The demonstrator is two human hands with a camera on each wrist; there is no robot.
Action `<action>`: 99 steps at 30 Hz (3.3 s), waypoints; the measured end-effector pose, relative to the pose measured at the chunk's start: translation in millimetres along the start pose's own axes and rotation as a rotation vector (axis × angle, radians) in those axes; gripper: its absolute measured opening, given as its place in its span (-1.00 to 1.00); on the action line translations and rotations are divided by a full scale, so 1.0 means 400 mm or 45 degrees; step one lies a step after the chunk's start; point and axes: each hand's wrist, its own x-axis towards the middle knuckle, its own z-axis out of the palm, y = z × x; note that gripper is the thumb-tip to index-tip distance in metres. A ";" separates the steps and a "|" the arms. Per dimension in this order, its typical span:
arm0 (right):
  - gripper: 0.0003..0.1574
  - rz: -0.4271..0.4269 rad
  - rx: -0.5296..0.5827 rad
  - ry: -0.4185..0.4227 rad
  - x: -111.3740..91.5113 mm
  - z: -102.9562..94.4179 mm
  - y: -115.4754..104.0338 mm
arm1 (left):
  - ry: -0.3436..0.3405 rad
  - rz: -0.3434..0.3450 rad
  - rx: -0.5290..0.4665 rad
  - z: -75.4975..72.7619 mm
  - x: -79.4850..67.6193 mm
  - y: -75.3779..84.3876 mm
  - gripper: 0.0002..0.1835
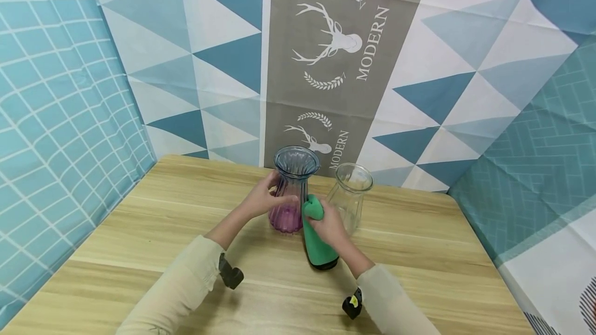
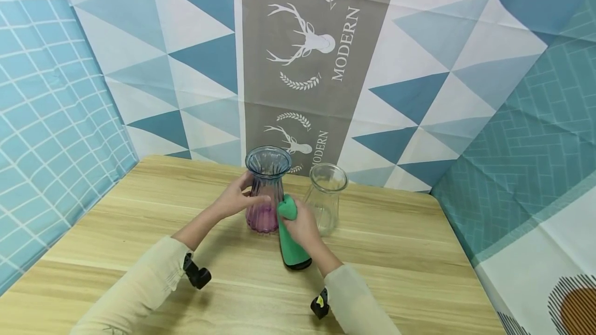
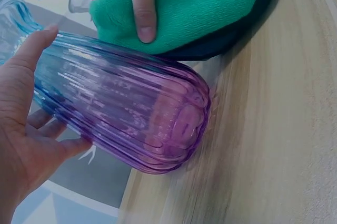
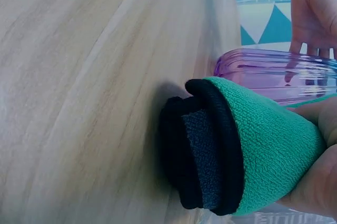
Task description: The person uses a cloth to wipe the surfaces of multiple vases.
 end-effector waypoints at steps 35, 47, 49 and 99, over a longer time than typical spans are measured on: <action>-0.25 -0.065 0.154 0.090 0.030 -0.069 -0.082 | 0.038 0.002 0.107 0.009 -0.002 0.021 -0.30; -0.30 -0.032 0.055 0.026 0.011 -0.029 -0.034 | 0.022 -0.022 0.115 0.005 -0.002 0.023 -0.24; -0.28 -0.013 0.042 0.005 0.008 -0.023 -0.027 | 0.017 -0.028 0.111 0.004 -0.002 0.024 -0.23; -0.34 -0.033 0.059 0.025 0.019 -0.054 -0.058 | -0.087 0.010 0.053 -0.004 -0.003 0.039 -0.25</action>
